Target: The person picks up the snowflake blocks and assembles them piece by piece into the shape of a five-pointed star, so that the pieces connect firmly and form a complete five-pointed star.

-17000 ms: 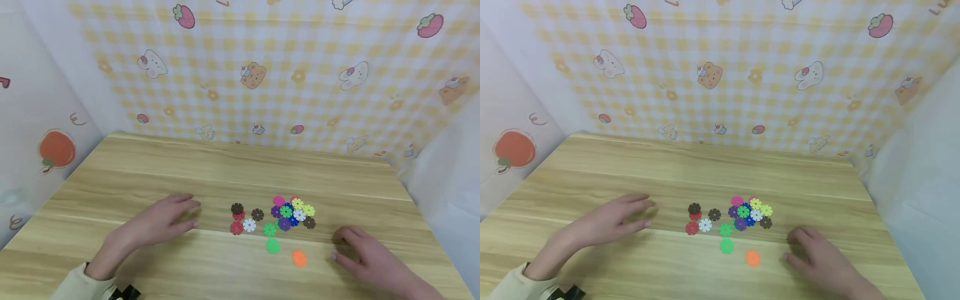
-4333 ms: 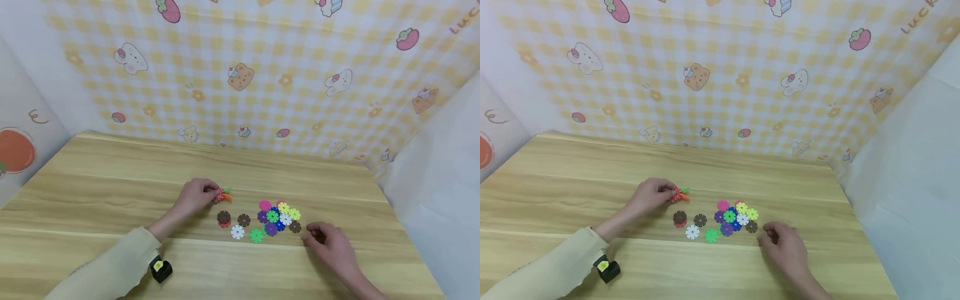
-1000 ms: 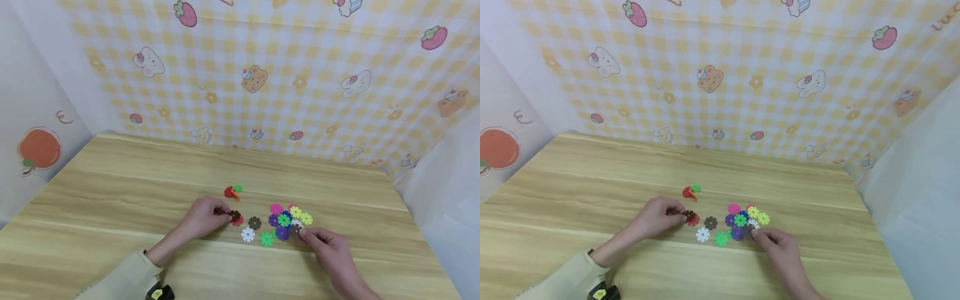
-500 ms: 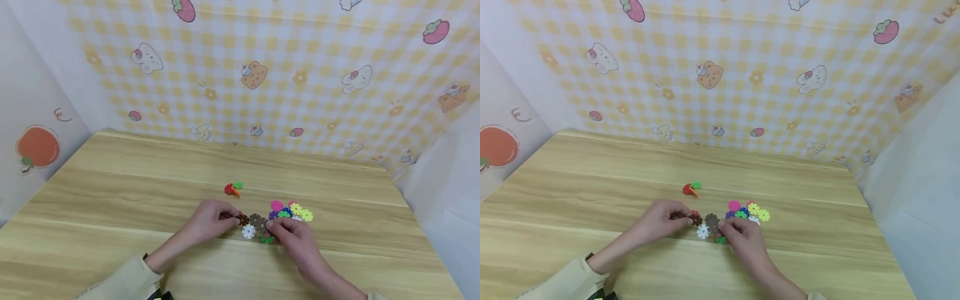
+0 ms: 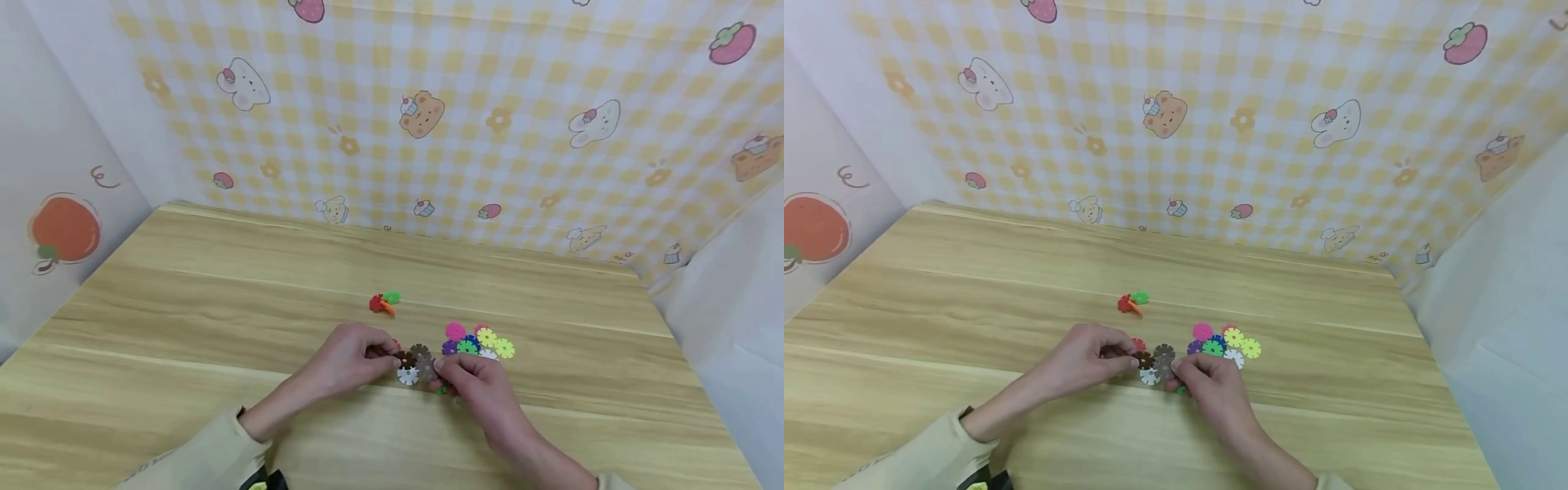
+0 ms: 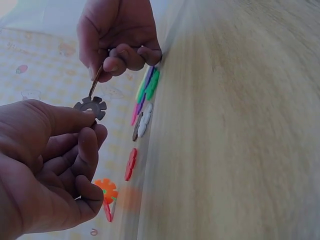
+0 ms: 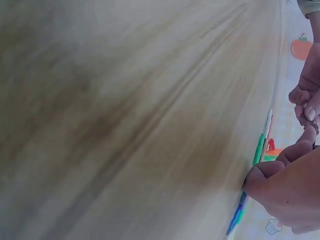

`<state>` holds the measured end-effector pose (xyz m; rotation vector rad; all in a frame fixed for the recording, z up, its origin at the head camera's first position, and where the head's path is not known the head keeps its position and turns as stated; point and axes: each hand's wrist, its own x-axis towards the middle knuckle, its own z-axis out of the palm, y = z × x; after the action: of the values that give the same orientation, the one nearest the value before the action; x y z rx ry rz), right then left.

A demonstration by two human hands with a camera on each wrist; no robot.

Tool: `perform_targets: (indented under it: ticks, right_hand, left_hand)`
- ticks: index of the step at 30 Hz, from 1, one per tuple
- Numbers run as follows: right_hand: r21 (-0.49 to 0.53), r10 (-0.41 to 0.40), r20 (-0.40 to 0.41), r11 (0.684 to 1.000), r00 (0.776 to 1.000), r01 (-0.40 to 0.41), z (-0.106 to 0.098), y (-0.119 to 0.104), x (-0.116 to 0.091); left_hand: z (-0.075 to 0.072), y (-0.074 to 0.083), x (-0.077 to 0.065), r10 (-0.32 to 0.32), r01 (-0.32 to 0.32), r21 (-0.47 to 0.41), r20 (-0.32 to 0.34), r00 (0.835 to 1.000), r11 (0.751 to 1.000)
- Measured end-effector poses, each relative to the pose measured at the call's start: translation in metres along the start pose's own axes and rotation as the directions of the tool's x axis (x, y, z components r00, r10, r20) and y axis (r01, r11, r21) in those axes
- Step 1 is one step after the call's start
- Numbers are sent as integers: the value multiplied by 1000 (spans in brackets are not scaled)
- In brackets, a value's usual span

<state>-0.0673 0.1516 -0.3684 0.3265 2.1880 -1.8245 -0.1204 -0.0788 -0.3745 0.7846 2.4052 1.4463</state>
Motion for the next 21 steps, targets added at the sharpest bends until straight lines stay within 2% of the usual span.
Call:
perform_targets:
  ticks: [9, 14, 16, 21]
  right_hand:
    - [-22, 11, 9, 1000, 1000, -11, 4, -2, 1]
    - [-21, 19, 10, 1000, 1000, -19, 7, -4, 2]
    - [-21, 26, 4, 999, 1000, -26, 7, -5, 2]
    - [-7, 38, -4, 999, 999, -38, 7, -7, 1]
  left_hand:
    - [-1, 4, 0, 7, -10, 86, 35, 999, 996]
    - [-1, 7, 1, 52, -60, 160, 53, 997, 985]
    - [-1, 8, 1, 73, -82, 169, 54, 996, 982]
    - [1, 12, -1, 82, -88, 153, 42, 996, 984]
